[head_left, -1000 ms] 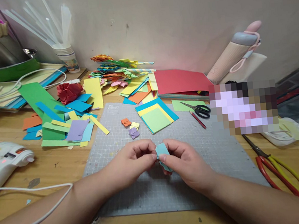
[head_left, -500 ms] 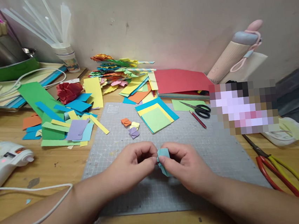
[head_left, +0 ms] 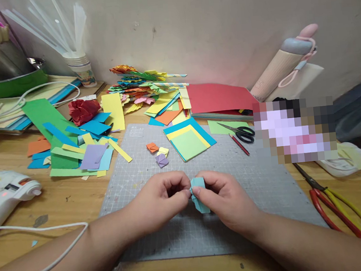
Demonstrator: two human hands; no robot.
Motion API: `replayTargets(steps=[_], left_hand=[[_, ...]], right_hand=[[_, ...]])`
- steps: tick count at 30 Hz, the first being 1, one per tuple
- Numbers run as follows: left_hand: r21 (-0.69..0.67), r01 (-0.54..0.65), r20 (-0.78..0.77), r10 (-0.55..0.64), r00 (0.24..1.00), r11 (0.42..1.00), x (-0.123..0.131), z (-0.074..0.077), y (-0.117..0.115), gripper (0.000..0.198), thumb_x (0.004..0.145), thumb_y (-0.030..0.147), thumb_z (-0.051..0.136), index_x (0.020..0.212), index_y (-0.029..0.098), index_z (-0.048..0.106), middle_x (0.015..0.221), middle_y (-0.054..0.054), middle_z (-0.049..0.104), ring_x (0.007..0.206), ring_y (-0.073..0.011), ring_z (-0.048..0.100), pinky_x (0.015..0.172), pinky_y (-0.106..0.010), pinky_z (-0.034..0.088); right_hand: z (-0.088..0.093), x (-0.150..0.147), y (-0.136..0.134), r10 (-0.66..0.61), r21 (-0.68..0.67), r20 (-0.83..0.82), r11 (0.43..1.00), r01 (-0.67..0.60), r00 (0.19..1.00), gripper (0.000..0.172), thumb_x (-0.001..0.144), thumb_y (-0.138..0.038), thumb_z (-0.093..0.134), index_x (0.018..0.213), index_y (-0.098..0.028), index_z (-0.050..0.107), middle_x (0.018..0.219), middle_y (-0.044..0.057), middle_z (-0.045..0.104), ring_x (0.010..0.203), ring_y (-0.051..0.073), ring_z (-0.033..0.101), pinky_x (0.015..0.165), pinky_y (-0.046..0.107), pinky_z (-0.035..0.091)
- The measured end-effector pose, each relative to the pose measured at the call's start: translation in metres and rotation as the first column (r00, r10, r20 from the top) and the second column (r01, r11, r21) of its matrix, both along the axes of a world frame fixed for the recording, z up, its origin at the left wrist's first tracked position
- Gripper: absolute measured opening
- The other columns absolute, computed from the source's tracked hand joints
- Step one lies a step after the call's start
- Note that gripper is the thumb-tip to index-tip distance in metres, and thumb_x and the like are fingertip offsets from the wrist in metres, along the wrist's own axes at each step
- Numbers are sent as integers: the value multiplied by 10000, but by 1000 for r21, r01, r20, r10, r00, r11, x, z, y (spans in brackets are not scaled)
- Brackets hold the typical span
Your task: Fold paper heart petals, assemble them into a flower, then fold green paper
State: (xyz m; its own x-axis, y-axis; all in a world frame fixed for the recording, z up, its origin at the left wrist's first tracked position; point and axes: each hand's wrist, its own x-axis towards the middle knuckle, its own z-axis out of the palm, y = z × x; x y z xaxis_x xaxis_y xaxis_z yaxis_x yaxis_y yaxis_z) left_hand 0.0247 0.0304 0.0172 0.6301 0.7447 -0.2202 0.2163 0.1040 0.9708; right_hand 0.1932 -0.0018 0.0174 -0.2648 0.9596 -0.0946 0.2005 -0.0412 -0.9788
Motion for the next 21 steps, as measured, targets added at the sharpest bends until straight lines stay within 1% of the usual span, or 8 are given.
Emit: replayTargets(steps=[9,13,15,19,21], left_hand=[[-9,12,19,-12,1000,1000,-1,1,1,115,763,231,499,667,169,488,588,54,407,577,-103,366,542,-238,289],[-1,2,-14,-2,1000,1000,-1,1,1,108,745,206,494,644,170,488,569,57,395,565,-99,352,531,-234,280],[-4,-5,-26,4,1000,1000,-1,1,0,106,741,199,488,639,170,491,565,56,396,565,-99,349,529,-233,280],[22,7,-31,-6,999,1000,-1,1,0,101,731,193,492,634,169,483,574,56,390,572,-98,348,534,-232,284],[29,17,-29,-16,999,999,-1,2,0,97,732,192,490,638,170,477,580,56,391,576,-98,354,537,-232,287]], right_hand=[[-1,1,1,18,-35,-38,999,-19,999,221,799,-233,492,592,-188,428,567,-54,361,534,95,319,490,229,281],[0,0,0,38,-47,-34,998,-39,999,220,803,-239,479,597,-192,417,568,-52,367,538,99,327,493,232,290],[1,0,-1,50,-22,-8,998,-50,999,215,809,-235,466,605,-194,413,576,-48,371,547,102,339,503,236,297],[1,1,-3,47,71,102,996,-54,994,222,810,-220,458,596,-195,406,577,-45,371,554,107,348,513,246,295],[1,2,-4,39,72,120,996,-48,992,224,807,-217,453,589,-196,402,570,-46,366,549,108,344,510,247,293]])
